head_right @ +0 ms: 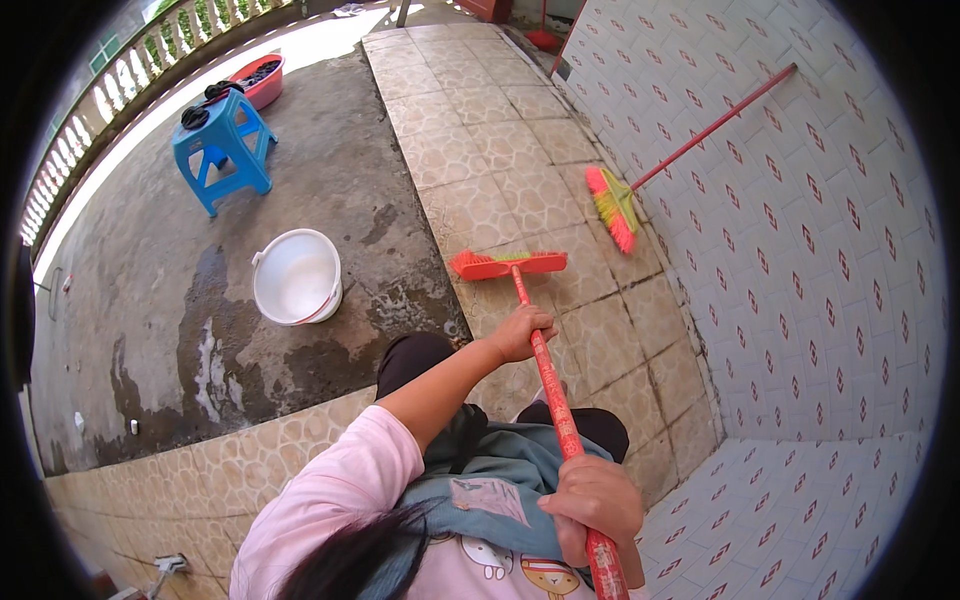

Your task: The person sweeps a tiled balcony floor using a red broom. They move a white bucket and a wooden chair to clear the area, then sweep debris toward the edge of the balcony.

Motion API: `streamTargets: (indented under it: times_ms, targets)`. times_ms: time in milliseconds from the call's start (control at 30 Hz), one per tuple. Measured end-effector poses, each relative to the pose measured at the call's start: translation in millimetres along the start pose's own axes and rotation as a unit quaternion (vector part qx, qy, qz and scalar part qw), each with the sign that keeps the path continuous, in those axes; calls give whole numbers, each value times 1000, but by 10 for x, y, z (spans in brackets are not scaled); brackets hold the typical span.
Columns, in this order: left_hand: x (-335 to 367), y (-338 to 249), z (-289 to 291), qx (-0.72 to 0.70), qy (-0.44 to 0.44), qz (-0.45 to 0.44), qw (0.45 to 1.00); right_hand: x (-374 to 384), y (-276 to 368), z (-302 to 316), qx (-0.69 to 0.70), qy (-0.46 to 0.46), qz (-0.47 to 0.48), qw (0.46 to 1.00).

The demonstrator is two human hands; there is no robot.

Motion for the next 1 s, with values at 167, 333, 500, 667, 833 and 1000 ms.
streamTargets:
  times_ms: [167,333,500,667,833,1000]
  targets:
    - [-24,-169,-338,-44,10,27,999,27,134,179,-9,19,-39,999]
    - [-3,-767,-916,-120,90,8,989,-76,576,291,-89,-86,-75,989]
    - [-178,-641,-656,-72,74,2,995,-75,487,212,-38,-33,-22,999]
    - [-253,-440,-502,-57,20,10,998,-54,474,86,-11,54,-55,997]
    - [-351,-190,-111,14,-46,69,996,-119,270,151,49,57,-27,997]
    - [-220,-625,-552,-67,21,24,997,-122,523,192,22,71,-52,996]
Point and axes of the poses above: each hand's wrist, its own x-axis towards the middle knuckle, its own z-axis out of the back of the hand, y = z × x, the point moved 4 cm from there along x, towards the middle knuckle, and after that the axes turned 9 degrees about y, right-handed, at the moved point
